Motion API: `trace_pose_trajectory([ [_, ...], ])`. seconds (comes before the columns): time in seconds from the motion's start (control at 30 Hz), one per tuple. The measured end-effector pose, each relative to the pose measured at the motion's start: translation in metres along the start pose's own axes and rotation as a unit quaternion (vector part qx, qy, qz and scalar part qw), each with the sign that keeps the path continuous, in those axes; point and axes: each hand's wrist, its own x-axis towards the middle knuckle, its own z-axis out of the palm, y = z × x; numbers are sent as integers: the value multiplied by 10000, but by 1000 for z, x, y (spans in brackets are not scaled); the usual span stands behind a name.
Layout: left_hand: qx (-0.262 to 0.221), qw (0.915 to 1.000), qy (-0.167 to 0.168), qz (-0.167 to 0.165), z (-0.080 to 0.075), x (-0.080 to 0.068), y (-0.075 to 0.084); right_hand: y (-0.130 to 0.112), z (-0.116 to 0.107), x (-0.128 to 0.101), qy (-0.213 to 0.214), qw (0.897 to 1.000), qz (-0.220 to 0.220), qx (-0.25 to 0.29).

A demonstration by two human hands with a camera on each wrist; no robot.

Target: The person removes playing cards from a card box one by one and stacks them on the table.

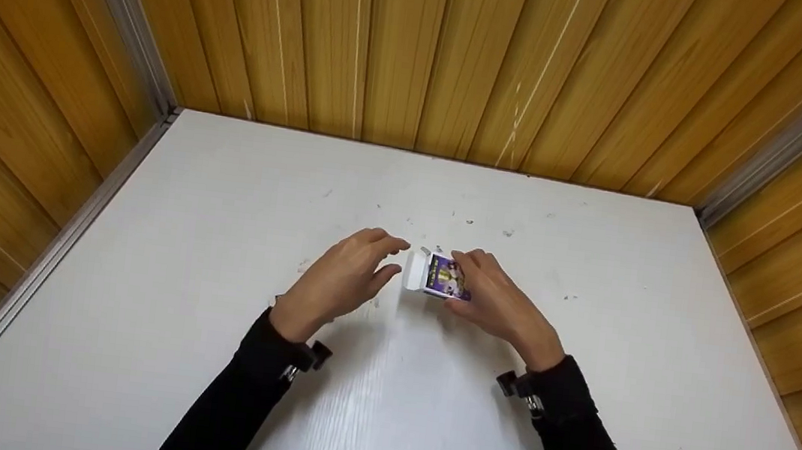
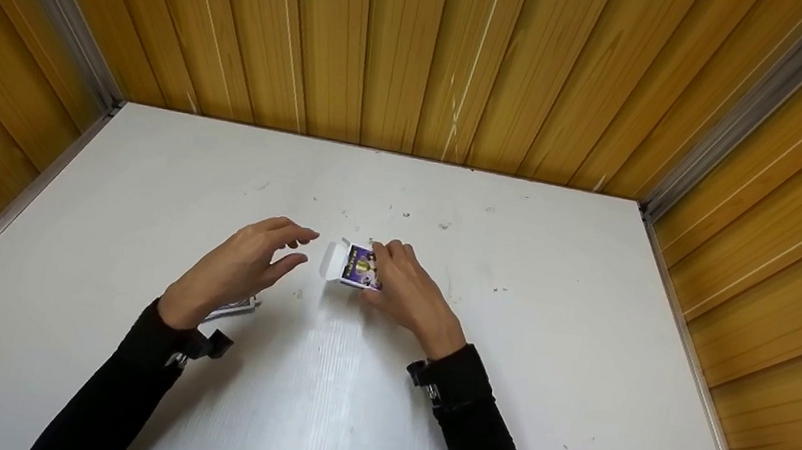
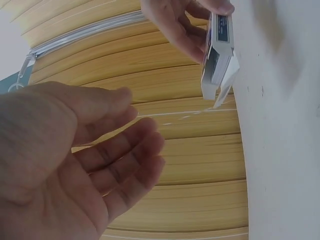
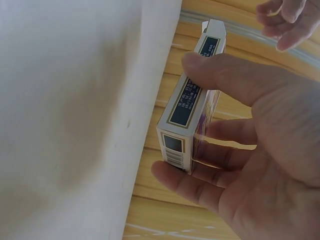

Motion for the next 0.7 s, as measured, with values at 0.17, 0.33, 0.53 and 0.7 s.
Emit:
trace_pose_trajectory([
  [0.17, -757, 9969, -49, -197, -1, 5, 6, -11, -3, 3, 126, 9994, -295, -108],
  [0.33, -1039, 9934, 232, -433, 1, 9, 9, -27, -9, 6, 204, 9984, -495, -165],
  [0.53, -1265, 9857, 518, -982, -1, 9, 12, -41, -13, 12, 236, 9981, -577, -18],
  [0.7, -1458, 9803, 845, -1034, -5, 10, 14, -47, -17, 12, 290, 9978, -604, 23],
])
